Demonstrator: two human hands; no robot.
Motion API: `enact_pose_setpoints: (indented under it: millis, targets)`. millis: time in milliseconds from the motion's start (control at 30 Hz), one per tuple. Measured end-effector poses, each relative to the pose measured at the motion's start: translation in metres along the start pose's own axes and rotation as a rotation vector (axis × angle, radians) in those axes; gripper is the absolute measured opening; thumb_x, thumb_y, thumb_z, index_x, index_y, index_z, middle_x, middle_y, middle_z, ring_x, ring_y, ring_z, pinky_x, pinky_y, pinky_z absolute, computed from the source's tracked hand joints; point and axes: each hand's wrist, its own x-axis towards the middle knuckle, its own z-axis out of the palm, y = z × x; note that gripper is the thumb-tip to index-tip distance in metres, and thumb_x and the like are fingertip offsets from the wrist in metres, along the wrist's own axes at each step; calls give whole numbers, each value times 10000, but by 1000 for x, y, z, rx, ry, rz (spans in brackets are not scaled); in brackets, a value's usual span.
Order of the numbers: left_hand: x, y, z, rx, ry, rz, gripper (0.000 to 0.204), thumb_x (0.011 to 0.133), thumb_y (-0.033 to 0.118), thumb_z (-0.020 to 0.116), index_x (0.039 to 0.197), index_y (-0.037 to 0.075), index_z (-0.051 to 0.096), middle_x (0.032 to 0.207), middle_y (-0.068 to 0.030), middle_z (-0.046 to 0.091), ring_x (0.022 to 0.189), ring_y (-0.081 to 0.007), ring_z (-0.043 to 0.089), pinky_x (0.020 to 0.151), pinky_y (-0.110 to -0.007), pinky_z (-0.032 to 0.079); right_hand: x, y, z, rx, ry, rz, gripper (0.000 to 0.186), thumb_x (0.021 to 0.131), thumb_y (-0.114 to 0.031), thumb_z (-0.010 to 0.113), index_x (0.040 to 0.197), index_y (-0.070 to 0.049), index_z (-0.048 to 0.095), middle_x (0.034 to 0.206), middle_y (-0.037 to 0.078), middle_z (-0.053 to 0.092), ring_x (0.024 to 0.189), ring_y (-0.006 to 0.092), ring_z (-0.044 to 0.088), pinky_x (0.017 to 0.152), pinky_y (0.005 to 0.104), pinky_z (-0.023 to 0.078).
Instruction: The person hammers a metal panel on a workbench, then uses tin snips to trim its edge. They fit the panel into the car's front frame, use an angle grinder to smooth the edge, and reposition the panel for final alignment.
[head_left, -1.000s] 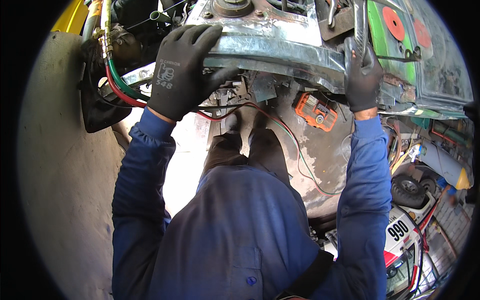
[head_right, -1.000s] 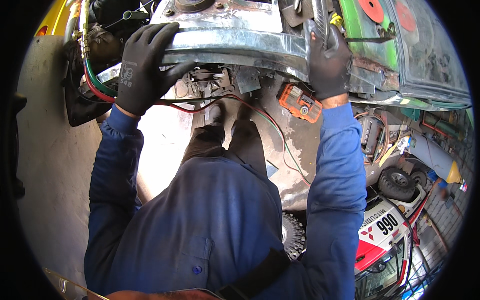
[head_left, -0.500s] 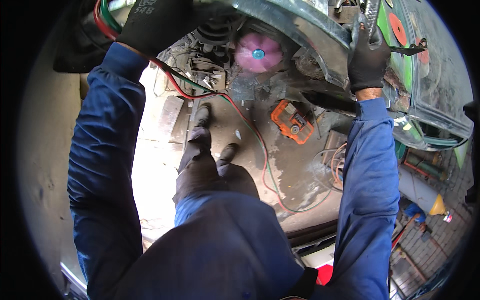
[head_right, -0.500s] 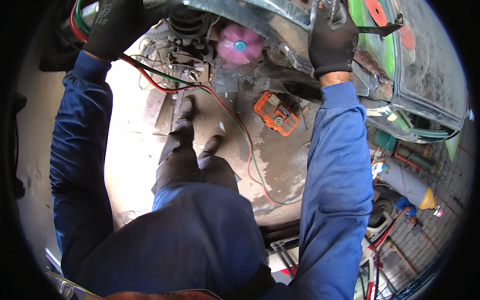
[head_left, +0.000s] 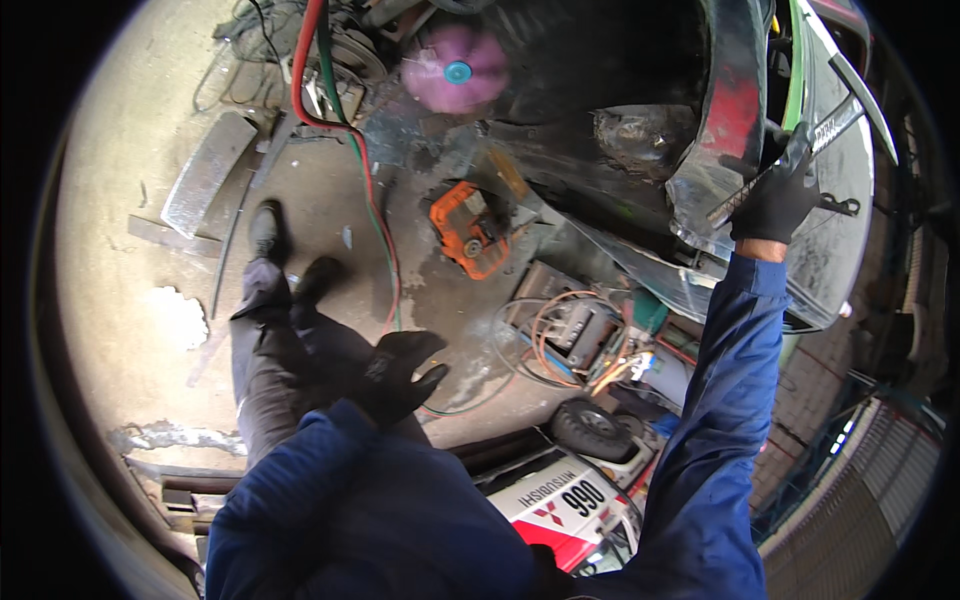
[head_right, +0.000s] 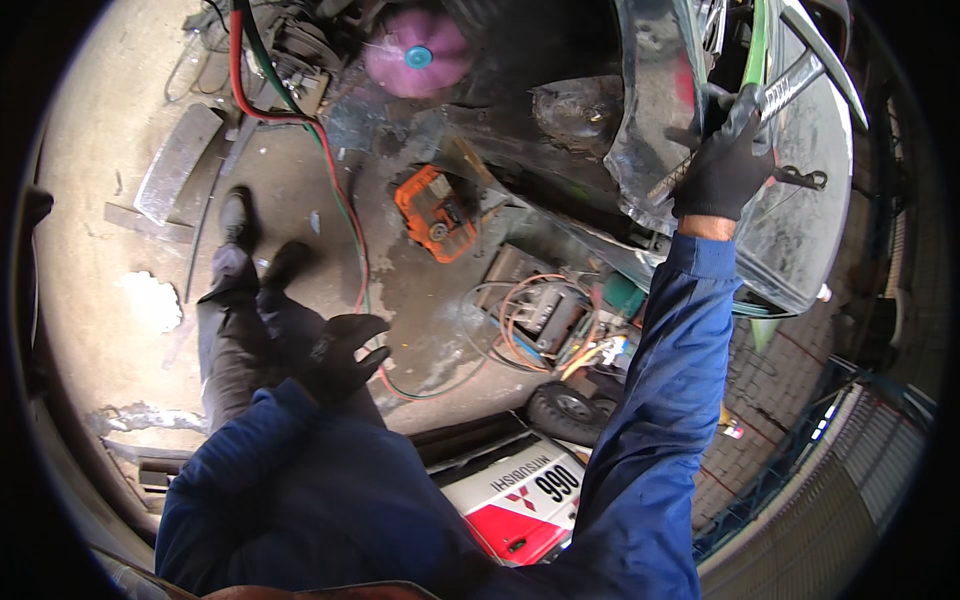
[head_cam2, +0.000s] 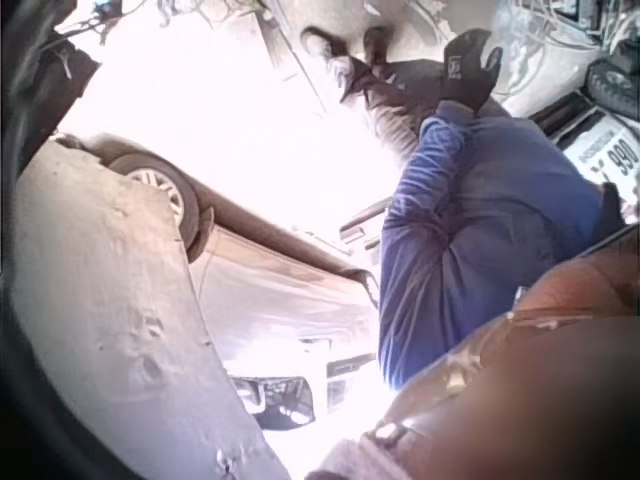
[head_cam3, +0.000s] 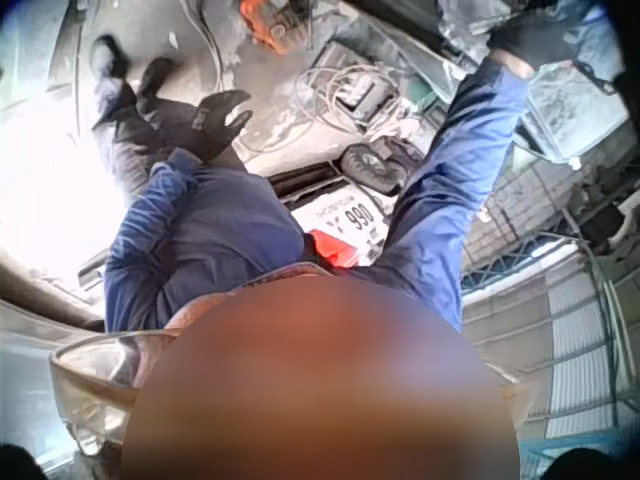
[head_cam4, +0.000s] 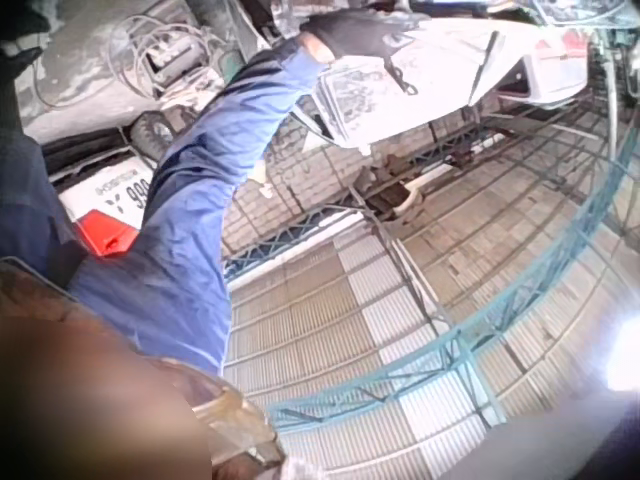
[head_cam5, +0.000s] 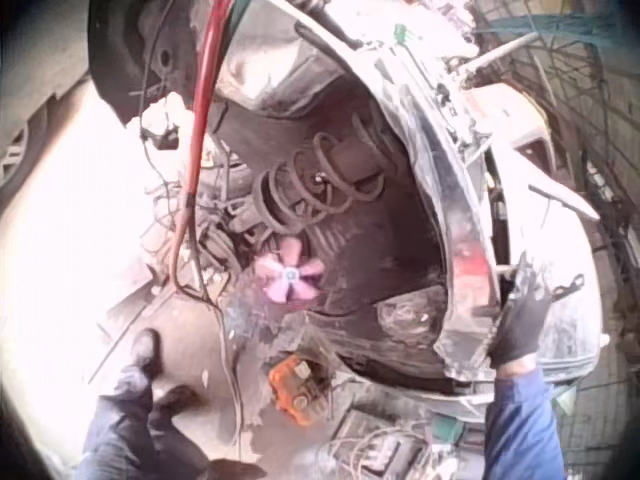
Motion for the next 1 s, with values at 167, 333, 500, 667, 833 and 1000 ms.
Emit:
enact_pose_setpoints:
  millis: [167,333,500,667,833,1000]
  targets:
    - [-9,-48,-25,75,78,-133,369,932,210,785,1267,74,707,1220,-158,727,1168,-374,660,1052,-483,494,-6,-10,5,-40,-15,-7,477,1086,-423,599,1006,42,668,982,186,734,754,268,735,583,411,665]
    - [26,-54,-57,105,153,-3,358,939,205,774,1257,57,701,1218,-158,726,1148,-378,667,1027,-483,497,-4,-9,4,-159,22,-18,509,1091,-458,579,1014,38,664,981,179,705,772,277,724,616,447,673]
    - [61,-43,-72,106,162,66,362,936,197,774,1254,41,699,1205,-161,727,1135,-369,670,1009,-476,503,3,2,-12,-376,-1,-170,501,1080,-497,589,989,-7,649,901,119,636,793,241,682,676,447,639]
    - [110,-26,-76,27,127,145,342,935,193,770,1231,33,705,1171,-163,730,1083,-370,679,961,-486,516,12,16,-42,-888,-121,-422,496,1058,-415,640,1323,3,612,1116,92,643,1029,237,643,823,402,586]
    - [166,1,-70,-64,75,229,350,939,178,772,1249,30,707,1168,-166,734,1076,-365,676,948,-463,518,13,16,-44,-883,-149,-441,547,1064,-305,626,1481,34,526,1163,125,661,1030,254,665,851,376,577]
    - [206,28,-58,-174,34,313,319,950,210,764,1214,38,714,1067,-159,718,999,-366,679,882,-485,519,2,8,-29,-847,-66,-372,564,1138,-436,472,1402,53,569,1047,103,687,892,191,693,751,317,570]
